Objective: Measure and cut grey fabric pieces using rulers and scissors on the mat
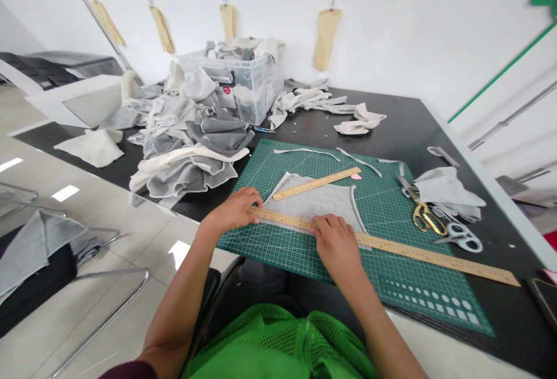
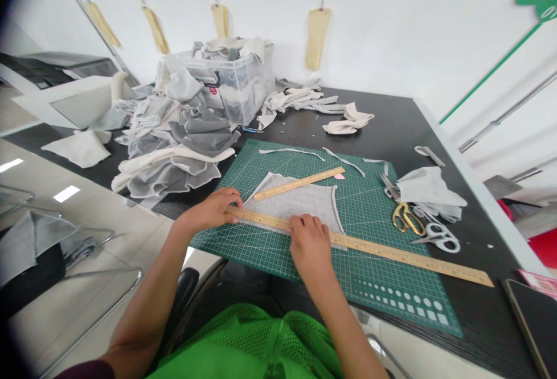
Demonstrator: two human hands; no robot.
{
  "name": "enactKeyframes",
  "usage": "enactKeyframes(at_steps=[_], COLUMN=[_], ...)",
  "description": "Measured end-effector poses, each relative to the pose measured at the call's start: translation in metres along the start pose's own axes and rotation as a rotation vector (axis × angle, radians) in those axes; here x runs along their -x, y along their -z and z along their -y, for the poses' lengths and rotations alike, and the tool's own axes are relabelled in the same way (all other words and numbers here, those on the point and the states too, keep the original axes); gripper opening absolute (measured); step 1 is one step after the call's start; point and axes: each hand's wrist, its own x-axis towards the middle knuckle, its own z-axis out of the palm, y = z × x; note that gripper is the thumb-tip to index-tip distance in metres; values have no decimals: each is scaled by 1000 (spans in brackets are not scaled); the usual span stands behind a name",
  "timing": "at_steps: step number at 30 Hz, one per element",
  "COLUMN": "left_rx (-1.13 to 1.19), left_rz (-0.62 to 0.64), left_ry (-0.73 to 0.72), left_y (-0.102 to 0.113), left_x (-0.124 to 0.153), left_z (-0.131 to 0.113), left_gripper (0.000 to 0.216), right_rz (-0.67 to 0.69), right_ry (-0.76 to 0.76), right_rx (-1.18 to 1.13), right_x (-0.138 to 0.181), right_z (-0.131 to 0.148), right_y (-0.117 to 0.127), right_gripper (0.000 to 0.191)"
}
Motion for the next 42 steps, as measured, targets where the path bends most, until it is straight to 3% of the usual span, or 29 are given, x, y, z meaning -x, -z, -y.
enactKeyframes(at_steps=[14, 17, 21, 23, 25, 30, 36, 42], left_rx=[111, 121, 41, -2, -12, 112, 183, 220], left_rz=[25, 10, -137, -290, -348, -276, -136, -134], left_ry=[-16, -21, -6, 19, -28, -206, -239, -215], left_y=[6, 7, 2, -6, -17, -53, -70, -69], left_x=[4, 4, -3, -9, -16, -26, -31, -34], left_z=[6, 3, -14, -29, -47, -83, -82, -77], left_gripper=[29, 19, 20, 25, 26, 21, 20, 16], right_rz=[57, 65, 59, 50, 45, 54, 77, 160], right_ry=[12, 14, 24, 22, 20, 26, 22, 32], right_rx=[-8, -10, -17, -18, -15, -2, -86, -223], right_x=[0, 0, 0, 0, 0, 0, -2, -6], right_z=[1, 2, 4, 4, 5, 5, -1, -55], right_y=[5, 6, 5, 5, 4, 4, 6, 20], right_gripper=[17, 17, 17, 16, 16, 13, 16, 27])
